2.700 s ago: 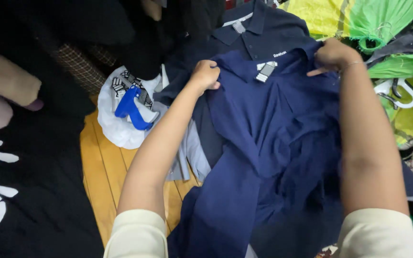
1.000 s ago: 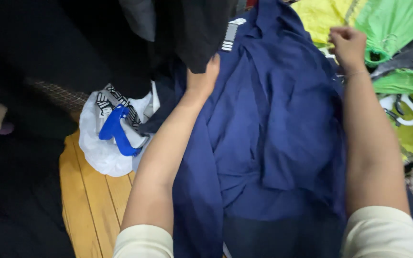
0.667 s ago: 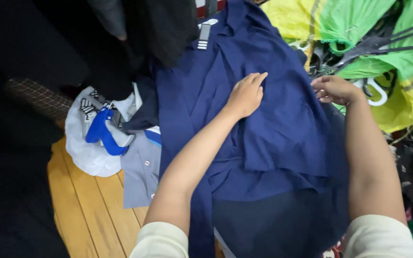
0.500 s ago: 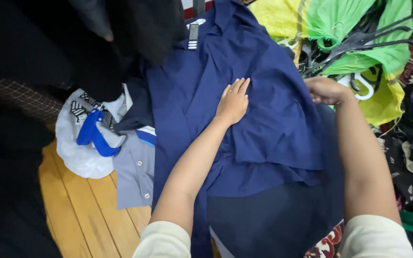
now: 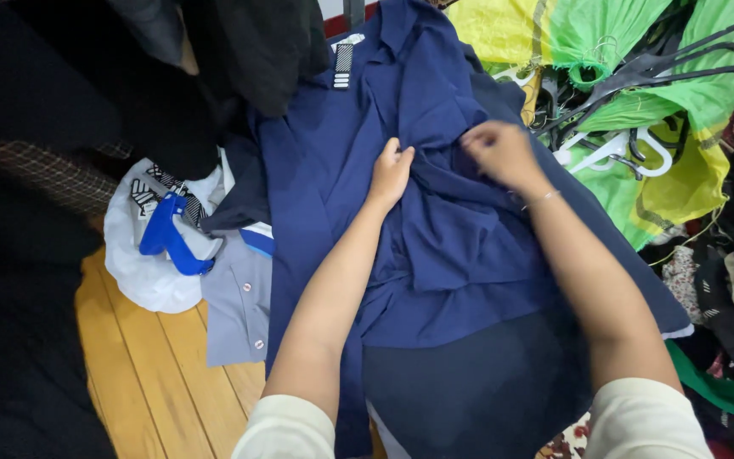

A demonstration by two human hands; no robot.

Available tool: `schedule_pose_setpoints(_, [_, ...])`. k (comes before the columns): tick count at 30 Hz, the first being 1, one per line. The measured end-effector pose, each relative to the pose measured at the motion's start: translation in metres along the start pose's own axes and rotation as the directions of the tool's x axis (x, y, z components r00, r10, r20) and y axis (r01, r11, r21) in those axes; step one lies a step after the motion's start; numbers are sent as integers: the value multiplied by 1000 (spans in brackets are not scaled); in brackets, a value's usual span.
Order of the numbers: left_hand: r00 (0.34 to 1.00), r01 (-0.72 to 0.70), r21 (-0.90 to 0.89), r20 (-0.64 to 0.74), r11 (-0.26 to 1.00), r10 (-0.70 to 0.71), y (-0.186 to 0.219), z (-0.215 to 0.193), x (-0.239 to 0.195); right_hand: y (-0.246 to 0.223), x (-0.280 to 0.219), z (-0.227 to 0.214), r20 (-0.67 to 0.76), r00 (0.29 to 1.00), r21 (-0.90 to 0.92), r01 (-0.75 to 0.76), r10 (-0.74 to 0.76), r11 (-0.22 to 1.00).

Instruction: The person lays out a dark blue polo shirt on a wooden surface and uses a blue hot glue gun to attach a small striped fabric label to the inside of the collar. They press the label into place and then fold the shirt. The person repeats this process with a second dark blue shirt.

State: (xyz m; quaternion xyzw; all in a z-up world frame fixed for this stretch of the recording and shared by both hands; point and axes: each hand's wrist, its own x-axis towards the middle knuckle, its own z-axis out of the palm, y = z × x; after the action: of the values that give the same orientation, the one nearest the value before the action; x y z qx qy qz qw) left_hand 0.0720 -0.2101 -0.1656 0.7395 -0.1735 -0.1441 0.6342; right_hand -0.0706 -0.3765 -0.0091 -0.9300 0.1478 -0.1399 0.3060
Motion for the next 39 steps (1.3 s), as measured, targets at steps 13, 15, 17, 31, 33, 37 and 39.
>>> schedule_pose_setpoints(13, [997, -81, 20, 3, 996, 81, 48, -4, -37, 98, 7, -105, 328, 840, 61, -476, 433, 877])
schedule_pose_setpoints(15, [967, -248, 132, -27, 960, 253, 66, -6, -48, 102, 23, -124, 145, 724, 276, -685, 675, 675])
schedule_pose_setpoints(17, [954, -300, 86, 3, 950, 301, 78, -10, -57, 123, 37, -123, -106, 785, 470, -502, 610, 727])
schedule_pose_setpoints(31, [641, -742, 178, -94, 646, 762, 114, -29, -102, 130, -33, -59, -214, 976, 108, -10, 33, 994])
schedule_pose_setpoints(33, [706, -705, 144, 46, 694, 707, 124, -40, -120, 98, -59, -60, 151, 964, 478, -267, 221, 837])
schedule_pose_setpoints(37, [792, -608, 334, 197, 720, 578, 128, -78, -153, 55, -95, -74, 272, 921, 174, -333, 279, 927])
schedule_pose_setpoints(39, [843, -516, 264, 326, 815, 428, 129, -93, -171, 75, -102, -67, 359, 901, 319, -362, 242, 876])
